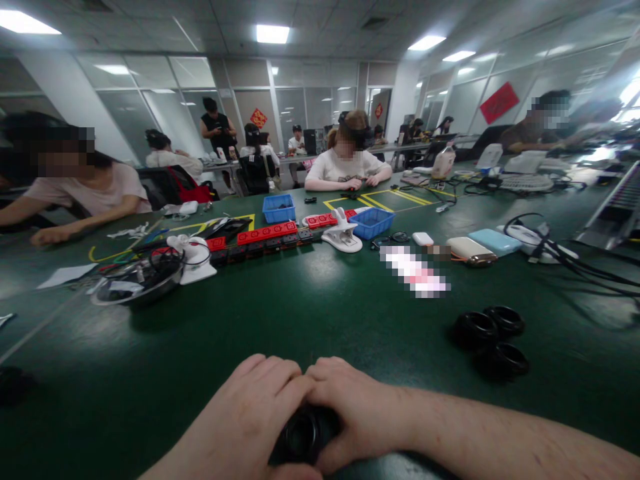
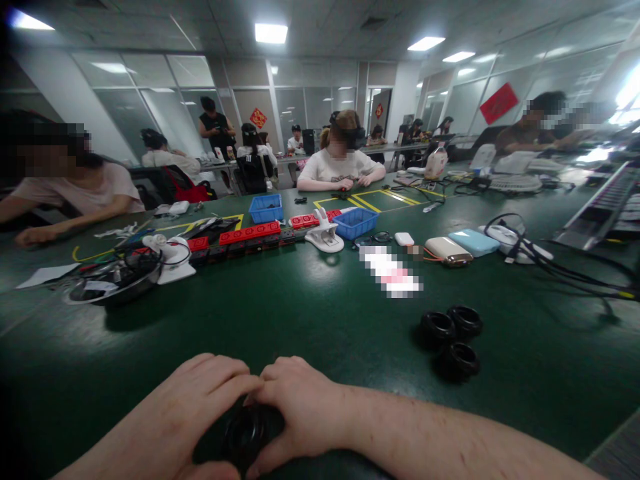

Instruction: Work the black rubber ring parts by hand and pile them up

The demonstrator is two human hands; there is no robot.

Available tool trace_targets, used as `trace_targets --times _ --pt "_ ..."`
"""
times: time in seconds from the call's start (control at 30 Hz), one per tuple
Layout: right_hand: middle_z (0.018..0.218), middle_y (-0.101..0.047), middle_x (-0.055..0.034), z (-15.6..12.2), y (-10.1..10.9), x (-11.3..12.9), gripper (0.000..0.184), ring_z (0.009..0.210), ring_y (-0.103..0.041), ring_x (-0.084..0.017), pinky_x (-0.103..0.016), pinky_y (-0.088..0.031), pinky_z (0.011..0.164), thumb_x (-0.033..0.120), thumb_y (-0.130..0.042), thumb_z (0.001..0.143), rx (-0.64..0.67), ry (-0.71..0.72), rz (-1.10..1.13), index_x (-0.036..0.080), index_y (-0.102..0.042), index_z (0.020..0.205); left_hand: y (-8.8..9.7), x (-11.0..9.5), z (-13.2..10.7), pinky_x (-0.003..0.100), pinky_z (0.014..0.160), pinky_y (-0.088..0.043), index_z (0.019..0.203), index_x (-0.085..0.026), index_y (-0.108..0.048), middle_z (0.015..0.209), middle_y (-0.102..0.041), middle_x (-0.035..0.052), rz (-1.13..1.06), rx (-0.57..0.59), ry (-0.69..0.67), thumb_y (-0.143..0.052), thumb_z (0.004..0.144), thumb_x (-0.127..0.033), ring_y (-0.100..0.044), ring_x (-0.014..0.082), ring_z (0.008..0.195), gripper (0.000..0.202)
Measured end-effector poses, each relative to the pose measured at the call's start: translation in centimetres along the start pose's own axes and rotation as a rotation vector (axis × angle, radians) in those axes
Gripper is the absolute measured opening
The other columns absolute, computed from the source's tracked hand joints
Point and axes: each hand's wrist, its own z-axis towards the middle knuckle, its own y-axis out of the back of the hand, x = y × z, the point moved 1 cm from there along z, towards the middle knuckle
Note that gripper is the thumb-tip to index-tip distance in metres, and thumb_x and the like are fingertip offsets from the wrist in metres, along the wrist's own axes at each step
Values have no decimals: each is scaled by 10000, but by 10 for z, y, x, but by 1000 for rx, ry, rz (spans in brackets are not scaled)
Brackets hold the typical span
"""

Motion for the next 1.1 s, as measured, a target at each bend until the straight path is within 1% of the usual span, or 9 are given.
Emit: trace_targets --times 0.13,0.27,0.37,0.53,0.67,0.8,0.9,1.0,1.1 --pt "885 -580 15 -1 6 -2 376 838 -520 -147 -270 -367 774 341 -791 555 42 76 58 192 -601 844 16 -1 -2 300 873 -433 1069 -375 -605 1098 -630 -56 -133 120 -161 -687 688 -165 -568 197 998 442" --pt "855 -580 23 -1 5 -4 354 810 -516 -135 -260 -362 759 345 -793 555 52 93 41 181 -585 790 17 -3 1 312 838 -459 1032 -402 -628 1087 -639 -55 -180 164 -145 -632 688 -99 -581 206 979 459" --pt "807 -569 26 -1 2 -4 363 769 -508 -130 -253 -362 719 391 -775 569 31 88 15 179 -574 786 11 -4 3 318 801 -465 1046 -342 -626 1038 -642 -21 -135 137 -51 -667 683 -145 -583 213 934 415" --pt "727 -547 14 -1 -4 1 447 682 -482 -139 -266 -360 639 503 -737 546 -28 -7 -113 170 -563 788 -8 -10 2 384 709 -452 902 -160 -652 891 -640 74 67 109 134 -647 736 -398 -580 262 799 290" --pt "716 -547 3 -1 -6 3 494 646 -474 -147 -278 -359 608 571 -705 539 -39 -19 -175 168 -550 781 -16 -13 0 424 712 -432 824 -145 -642 836 -634 85 118 27 184 -561 778 -454 -575 269 749 322" --pt "817 -584 -16 -4 0 4 655 705 -514 -170 -304 -385 673 621 -699 514 -79 -25 -60 169 -545 963 1 -4 -8 437 820 -411 930 -173 -638 949 -635 76 80 29 226 -705 603 -457 -571 285 875 439" --pt "882 -595 -31 -8 9 12 659 750 -526 -171 -306 -388 703 647 -648 580 -172 -31 51 174 -532 1023 6 12 -22 480 895 -385 1034 -189 -623 1073 -615 96 43 46 295 -783 470 -374 -540 334 1008 615" --pt "898 -599 -50 -11 14 25 654 772 -524 -179 -309 -381 702 668 -601 618 -293 -2 40 159 -538 1024 -14 27 -33 464 932 -386 1123 -232 -577 1179 -566 89 -83 24 279 -786 484 -353 -509 327 1086 684" --pt "901 -606 -52 -10 6 34 670 764 -522 -181 -310 -371 684 659 -597 629 -299 34 -82 159 -534 1071 -46 30 -32 477 933 -387 1217 -239 -479 1232 -519 105 -200 -132 190 -785 486 -434 -476 337 1120 816"
